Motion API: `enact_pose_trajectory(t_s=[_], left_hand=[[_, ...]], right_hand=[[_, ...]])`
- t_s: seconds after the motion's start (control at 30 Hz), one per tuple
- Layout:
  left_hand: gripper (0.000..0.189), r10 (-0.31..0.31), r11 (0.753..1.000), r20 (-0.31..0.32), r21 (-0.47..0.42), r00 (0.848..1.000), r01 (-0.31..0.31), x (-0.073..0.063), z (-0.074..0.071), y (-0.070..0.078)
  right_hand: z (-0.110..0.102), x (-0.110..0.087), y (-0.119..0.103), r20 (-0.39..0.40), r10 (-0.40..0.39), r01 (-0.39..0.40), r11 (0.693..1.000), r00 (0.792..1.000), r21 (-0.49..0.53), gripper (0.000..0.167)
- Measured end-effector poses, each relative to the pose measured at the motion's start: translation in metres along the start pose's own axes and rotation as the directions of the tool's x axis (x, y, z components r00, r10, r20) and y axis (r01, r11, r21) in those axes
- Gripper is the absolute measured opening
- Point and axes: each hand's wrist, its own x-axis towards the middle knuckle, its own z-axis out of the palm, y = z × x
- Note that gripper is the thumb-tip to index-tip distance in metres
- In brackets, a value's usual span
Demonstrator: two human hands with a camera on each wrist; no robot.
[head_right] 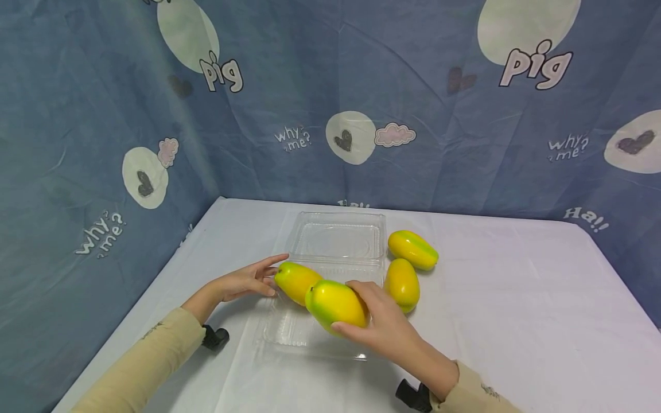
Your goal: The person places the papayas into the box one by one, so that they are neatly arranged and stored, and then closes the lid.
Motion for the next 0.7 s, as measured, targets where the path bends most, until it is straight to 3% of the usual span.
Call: enact_pose_trajectory(t_s=[0.7], left_hand=[[0.086,0.01,1.0,0.0,0.006,1.0,-0.01,0.0,0.001,0.0]], right_hand=[[0.061,0.021,-0.019,0.066,0.05,-0.047,0.998,0.997,-0.042,0.061]])
